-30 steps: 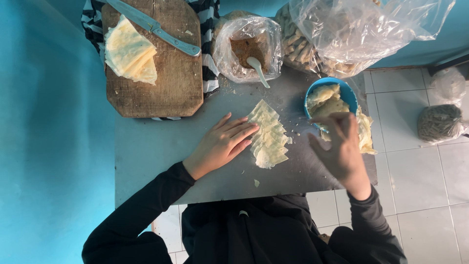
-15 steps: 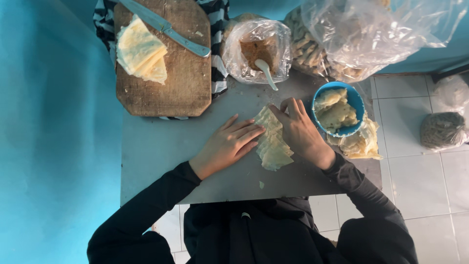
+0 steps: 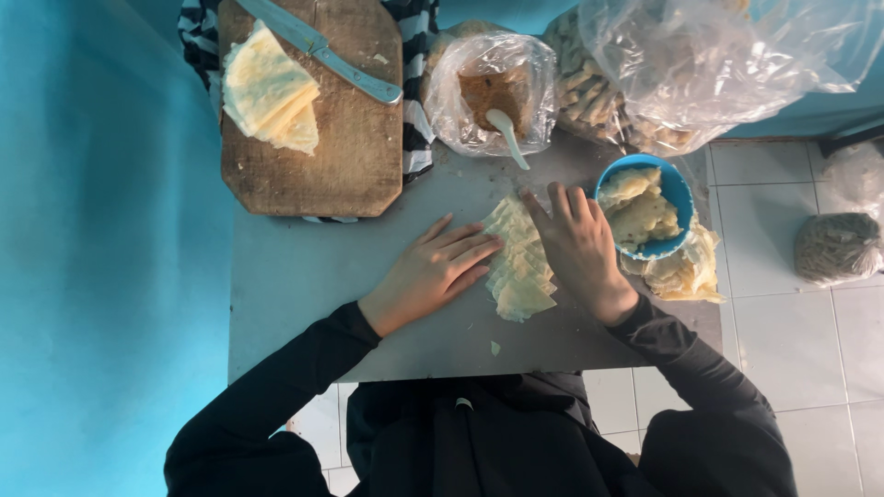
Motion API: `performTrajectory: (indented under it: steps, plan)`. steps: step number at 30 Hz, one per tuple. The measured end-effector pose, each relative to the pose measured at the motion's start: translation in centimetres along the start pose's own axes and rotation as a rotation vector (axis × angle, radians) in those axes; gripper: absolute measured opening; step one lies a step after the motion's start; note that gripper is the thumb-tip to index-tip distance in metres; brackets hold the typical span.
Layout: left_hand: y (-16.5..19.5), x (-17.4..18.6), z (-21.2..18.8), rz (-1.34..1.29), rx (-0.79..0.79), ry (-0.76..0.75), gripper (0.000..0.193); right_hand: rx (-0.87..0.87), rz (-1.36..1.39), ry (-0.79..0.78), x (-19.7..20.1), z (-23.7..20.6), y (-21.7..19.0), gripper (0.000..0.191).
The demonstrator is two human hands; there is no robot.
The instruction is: The person sits at a metal table and folds thin pastry wrappers by hand, placing filling from a blue bowl onto each wrapper. They use a spoon to scoop brown paste from a plastic container onto the wrappers and fold them, setting finished filled pieces into the bowl.
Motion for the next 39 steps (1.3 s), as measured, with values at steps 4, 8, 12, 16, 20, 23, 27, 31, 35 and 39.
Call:
performTrajectory:
  steps: [4, 8, 12, 16, 20, 23, 27, 31, 35, 39]
  plan:
    - [0.3, 0.4, 0.2, -0.017, -0.004, -0.007, 0.043, -0.122, 0.029, 0.078, 1.2, -2.7, -0.4, 0.064]
    - [0.5, 0.8, 0.3, -0.05, 0.003, 0.001, 0.044, -0.267, 0.239, 0.116, 2.5, -7.3, 0.2, 0.071]
    - [0.4, 0.7, 0.5, -0.053, 0.004, -0.002, 0.044, -0.531, 0.057, 0.19, 1.8, -10.7, 2.7, 0.082]
    - [0.6, 0.6, 0.4, -0.064, 0.017, -0.003, 0.043, -0.69, 0.024, 0.142, -0.5, -13.1, 4.6, 0.084]
    - [0.6, 0.6, 0.6, -0.052, 0.013, -0.003, 0.045, -0.681, 0.025, 0.152, -2.0, -13.7, 4.7, 0.082]
    - [0.6, 0.5, 0.6, -0.027, 0.006, -0.017, 0.045, -0.69, 0.028, 0.104, -2.8, -13.7, 4.8, 0.08]
    - [0.6, 0.3, 0.5, -0.023, 0.004, -0.02, 0.046, -0.659, 0.025, 0.103, -2.8, -14.0, 4.4, 0.079]
    - [0.6, 0.3, 0.4, -0.018, -0.002, -0.024, 0.046, -0.657, 0.035, 0.091, -2.5, -14.5, 4.1, 0.079]
    - [0.6, 0.2, 0.4, -0.017, -0.004, -0.026, 0.046, -0.639, 0.004, 0.117, -1.8, -14.9, 3.7, 0.077]
    - [0.7, 0.1, 0.3, -0.007, -0.012, -0.029, 0.046, -0.651, 0.033, 0.09, -1.4, -15.2, 3.8, 0.075]
Point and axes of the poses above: each hand's wrist, its own z-axis towards the middle knuckle, its own x-axis out of the back of the hand, y = z × x, the point moved 7 cm from there along z, towards the middle knuckle, and after that the axes turned 12 degrees about -x, right-handed, at the moved point
